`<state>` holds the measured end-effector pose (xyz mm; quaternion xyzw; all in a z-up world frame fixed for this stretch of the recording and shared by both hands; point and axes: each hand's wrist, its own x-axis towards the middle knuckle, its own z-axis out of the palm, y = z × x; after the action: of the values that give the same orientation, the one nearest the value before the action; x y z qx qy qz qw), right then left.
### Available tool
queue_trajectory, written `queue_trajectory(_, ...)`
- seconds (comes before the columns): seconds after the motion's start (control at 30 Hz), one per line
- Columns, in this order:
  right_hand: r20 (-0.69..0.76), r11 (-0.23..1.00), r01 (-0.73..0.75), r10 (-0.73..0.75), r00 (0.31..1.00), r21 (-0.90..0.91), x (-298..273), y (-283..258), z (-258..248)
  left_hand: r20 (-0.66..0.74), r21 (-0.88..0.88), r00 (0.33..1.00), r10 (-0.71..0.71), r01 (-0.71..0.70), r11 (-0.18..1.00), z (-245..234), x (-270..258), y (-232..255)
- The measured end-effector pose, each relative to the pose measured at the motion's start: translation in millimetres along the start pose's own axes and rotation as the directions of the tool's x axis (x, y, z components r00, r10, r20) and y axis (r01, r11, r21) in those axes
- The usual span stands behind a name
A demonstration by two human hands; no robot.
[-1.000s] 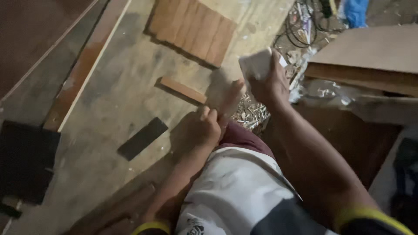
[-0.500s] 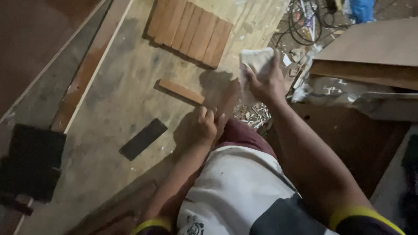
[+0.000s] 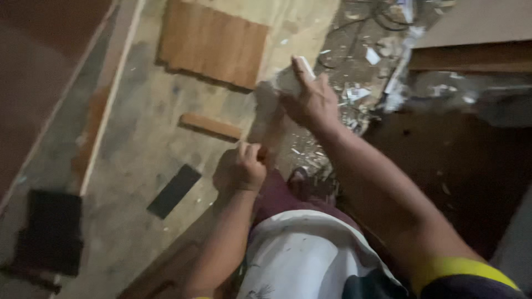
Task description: The person sands small pieces of wood using sandpaper and a white block, handling the pieces one at a time and flipping them to sand multiple sides.
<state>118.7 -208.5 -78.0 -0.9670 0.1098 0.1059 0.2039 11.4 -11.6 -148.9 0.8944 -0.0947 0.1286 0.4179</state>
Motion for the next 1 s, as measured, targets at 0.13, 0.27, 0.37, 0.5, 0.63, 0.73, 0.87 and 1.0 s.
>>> queue_trajectory(0.13, 0.145, 0.995, -0.091, 0.094, 0.985, -0.027, -48, -42, -17, 0.091, 0.420, 0.983, 0.162, -0.185, 0.889, -42, 11, 19)
queue_trajectory(0.27, 0.155, 0.975, 0.152, -0.127, 0.980, -0.163, -56, 8, 46, -0.047, 0.202, 0.993, 0.108, -0.097, 0.975, -14, 2, -1)
queue_trajectory(0.37, 0.185, 0.973, -0.188, 0.211, 0.960, -0.135, 4, -41, -7, 0.077, 0.259, 0.995, 0.069, -0.087, 0.962, -28, 4, 2)
queue_trajectory(0.5, 0.204, 0.963, -0.252, 0.266, 0.942, -0.092, -18, -62, -34, 0.041, 0.243, 0.997, 0.066, -0.074, 0.967, -30, 0, 9)
queue_trajectory(0.63, 0.012, 0.996, -0.032, 0.033, 0.999, -0.077, -66, -41, 5, 0.084, 0.355, 0.988, 0.127, -0.148, 0.923, -45, 11, 13)
queue_trajectory(0.73, 0.139, 0.994, -0.011, 0.026, 0.990, -0.109, -69, -32, 21, 0.013, 0.198, 0.996, 0.088, -0.089, 0.976, -13, -2, -2)
queue_trajectory(0.87, 0.104, 0.982, -0.121, 0.137, 0.985, -0.146, -6, -34, -3, -0.025, -0.006, 0.999, -0.043, 0.042, 0.999, 31, -30, -33)
queue_trajectory(1.0, 0.065, 0.965, -0.264, 0.264, 0.962, -0.005, 2, -56, -48, -0.043, 0.148, 0.997, 0.058, -0.051, 0.988, 0, -4, -15)
